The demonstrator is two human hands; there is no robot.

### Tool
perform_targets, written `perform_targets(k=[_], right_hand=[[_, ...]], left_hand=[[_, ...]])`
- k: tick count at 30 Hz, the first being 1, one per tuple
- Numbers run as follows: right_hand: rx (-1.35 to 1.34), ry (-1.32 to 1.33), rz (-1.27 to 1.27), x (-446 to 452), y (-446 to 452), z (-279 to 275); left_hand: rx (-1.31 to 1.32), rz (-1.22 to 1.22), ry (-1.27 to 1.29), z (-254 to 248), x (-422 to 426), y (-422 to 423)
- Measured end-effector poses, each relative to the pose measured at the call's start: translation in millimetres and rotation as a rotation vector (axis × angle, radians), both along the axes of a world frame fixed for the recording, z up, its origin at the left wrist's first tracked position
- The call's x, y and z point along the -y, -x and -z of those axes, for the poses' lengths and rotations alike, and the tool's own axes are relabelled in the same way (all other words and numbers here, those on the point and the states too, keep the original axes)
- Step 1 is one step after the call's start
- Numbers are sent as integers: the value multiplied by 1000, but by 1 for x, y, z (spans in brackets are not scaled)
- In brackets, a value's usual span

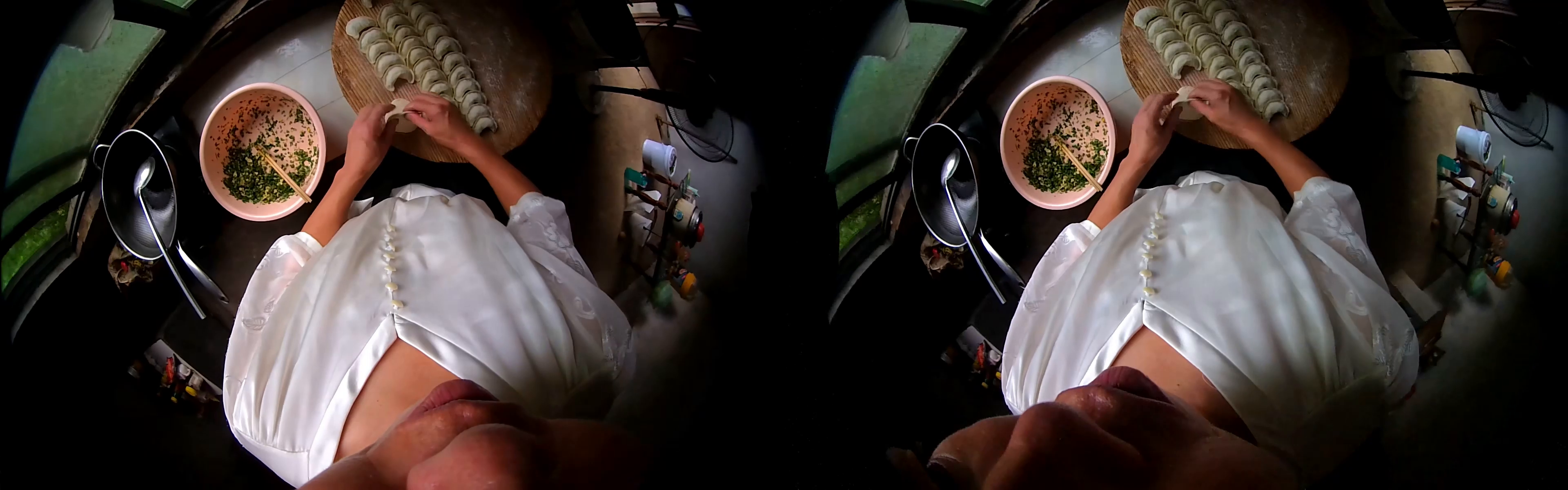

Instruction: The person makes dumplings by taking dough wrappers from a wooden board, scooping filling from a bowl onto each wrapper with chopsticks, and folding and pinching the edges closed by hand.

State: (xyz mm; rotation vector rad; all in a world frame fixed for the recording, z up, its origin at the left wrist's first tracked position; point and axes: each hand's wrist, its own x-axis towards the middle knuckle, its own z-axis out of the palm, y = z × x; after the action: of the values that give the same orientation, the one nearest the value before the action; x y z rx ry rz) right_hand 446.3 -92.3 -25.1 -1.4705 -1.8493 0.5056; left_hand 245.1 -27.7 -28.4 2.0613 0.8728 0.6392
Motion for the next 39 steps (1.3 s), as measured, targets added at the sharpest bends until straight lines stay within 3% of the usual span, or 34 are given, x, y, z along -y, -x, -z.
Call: perform_targets(k=[2,3,6,9,12,15,18,20,22,24,27,32,36,39], right_hand=[[-199,266,202,13,-3,-22],[-194,270,202,16,-5,-32],[-217,484,330,25,-1,-49],[-841,488,321,13,37,-50],[-884,541,320,-1,86,-65],[-843,615,194,-11,114,-46],[-689,609,113,-24,137,-38],[-264,281,-79,-44,152,-34],[-179,278,-174,-69,176,-20],[185,247,-479,-91,202,6],[378,168,-738,-113,235,39],[395,125,-957,-127,259,60],[245,63,-707,-138,263,49],[-69,61,-522,-148,259,33]], left_hand=[[263,-207,346,4,5,6],[378,-274,552,7,4,10],[616,-303,1254,6,0,27],[742,-187,1636,-16,7,33],[1070,-103,1636,-38,13,53],[896,-257,1391,-41,10,83],[898,-459,1356,-41,15,129],[882,-626,1293,-36,20,165],[830,-686,1188,-28,25,204],[946,-829,1126,-34,32,232],[1002,-913,1050,-31,41,270],[1082,-980,1004,-15,53,303],[1116,-956,1023,-3,50,315],[1108,-929,1033,8,43,317]])
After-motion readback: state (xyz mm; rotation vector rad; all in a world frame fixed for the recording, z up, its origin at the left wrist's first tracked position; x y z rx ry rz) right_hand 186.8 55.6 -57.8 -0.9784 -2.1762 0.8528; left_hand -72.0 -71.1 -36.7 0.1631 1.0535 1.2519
